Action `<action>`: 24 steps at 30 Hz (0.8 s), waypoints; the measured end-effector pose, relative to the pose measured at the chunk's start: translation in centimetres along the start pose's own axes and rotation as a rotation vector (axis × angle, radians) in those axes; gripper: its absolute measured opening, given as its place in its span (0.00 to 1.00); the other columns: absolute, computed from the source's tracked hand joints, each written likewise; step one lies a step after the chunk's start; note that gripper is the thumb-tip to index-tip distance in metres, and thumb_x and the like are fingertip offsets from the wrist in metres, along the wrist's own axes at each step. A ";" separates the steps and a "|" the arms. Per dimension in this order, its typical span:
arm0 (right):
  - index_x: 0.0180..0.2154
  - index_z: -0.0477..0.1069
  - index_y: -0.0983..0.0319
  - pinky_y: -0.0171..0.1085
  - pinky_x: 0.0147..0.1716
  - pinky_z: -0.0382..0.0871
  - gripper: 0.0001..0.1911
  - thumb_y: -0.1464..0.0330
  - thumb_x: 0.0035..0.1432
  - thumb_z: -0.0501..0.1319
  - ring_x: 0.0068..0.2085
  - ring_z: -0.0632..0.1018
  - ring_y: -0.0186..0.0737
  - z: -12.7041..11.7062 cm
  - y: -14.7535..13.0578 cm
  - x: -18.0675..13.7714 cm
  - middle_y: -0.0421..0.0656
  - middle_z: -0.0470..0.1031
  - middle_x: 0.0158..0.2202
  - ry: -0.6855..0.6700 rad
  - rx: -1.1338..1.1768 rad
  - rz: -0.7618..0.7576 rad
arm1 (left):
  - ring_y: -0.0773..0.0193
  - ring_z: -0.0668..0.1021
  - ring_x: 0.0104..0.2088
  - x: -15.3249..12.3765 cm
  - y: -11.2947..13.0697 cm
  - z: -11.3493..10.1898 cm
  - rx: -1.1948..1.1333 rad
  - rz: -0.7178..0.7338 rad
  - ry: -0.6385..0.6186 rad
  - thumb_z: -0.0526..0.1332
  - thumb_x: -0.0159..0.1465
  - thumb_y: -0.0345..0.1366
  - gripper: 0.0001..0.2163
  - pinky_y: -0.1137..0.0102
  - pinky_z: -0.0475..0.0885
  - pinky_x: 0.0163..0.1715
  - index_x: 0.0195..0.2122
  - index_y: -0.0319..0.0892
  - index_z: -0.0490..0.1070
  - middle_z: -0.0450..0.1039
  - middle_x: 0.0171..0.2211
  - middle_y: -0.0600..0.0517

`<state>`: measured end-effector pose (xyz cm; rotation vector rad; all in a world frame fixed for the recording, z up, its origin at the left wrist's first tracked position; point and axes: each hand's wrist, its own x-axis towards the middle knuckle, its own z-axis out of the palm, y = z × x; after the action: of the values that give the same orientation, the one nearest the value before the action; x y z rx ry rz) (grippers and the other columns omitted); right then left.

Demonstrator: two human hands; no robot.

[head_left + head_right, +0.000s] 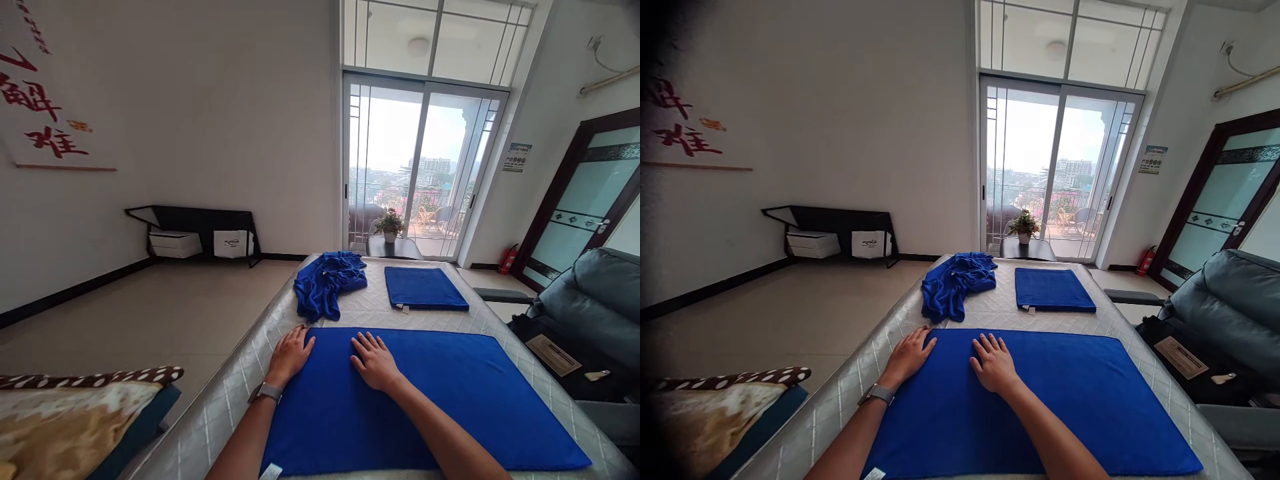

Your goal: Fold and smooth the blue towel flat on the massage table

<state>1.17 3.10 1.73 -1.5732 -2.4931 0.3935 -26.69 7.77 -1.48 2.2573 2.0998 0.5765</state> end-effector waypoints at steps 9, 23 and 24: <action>0.74 0.45 0.56 0.47 0.72 0.37 0.37 0.46 0.71 0.37 0.74 0.45 0.42 -2.8 11.7 -5.2 0.39 0.45 0.75 0.013 -0.107 0.232 | 0.49 0.69 0.65 0.1 -0.1 0.1 0.012 -0.002 -0.004 0.48 0.72 0.48 0.26 0.56 0.59 0.66 0.62 0.36 0.68 0.66 0.66 0.38; 0.72 0.51 0.67 0.48 0.71 0.46 0.40 0.51 0.69 0.37 0.73 0.52 0.48 -5.1 34.3 -16.4 0.51 0.49 0.74 0.223 -0.285 0.678 | 0.50 0.69 0.65 0.5 -1.1 1.4 0.025 0.012 0.000 0.47 0.71 0.49 0.27 0.56 0.59 0.66 0.63 0.38 0.67 0.67 0.66 0.40; 0.72 0.51 0.68 0.48 0.71 0.46 0.40 0.51 0.69 0.37 0.73 0.52 0.48 -5.0 34.6 -16.5 0.51 0.49 0.74 0.233 -0.286 0.680 | 0.49 0.69 0.65 0.6 -1.2 1.5 0.031 0.011 0.003 0.46 0.71 0.49 0.27 0.55 0.59 0.66 0.63 0.37 0.67 0.67 0.66 0.39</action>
<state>39.31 3.06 -4.20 -2.4040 -1.8444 -0.0803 -27.45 8.83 -3.06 2.2872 2.1143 0.5519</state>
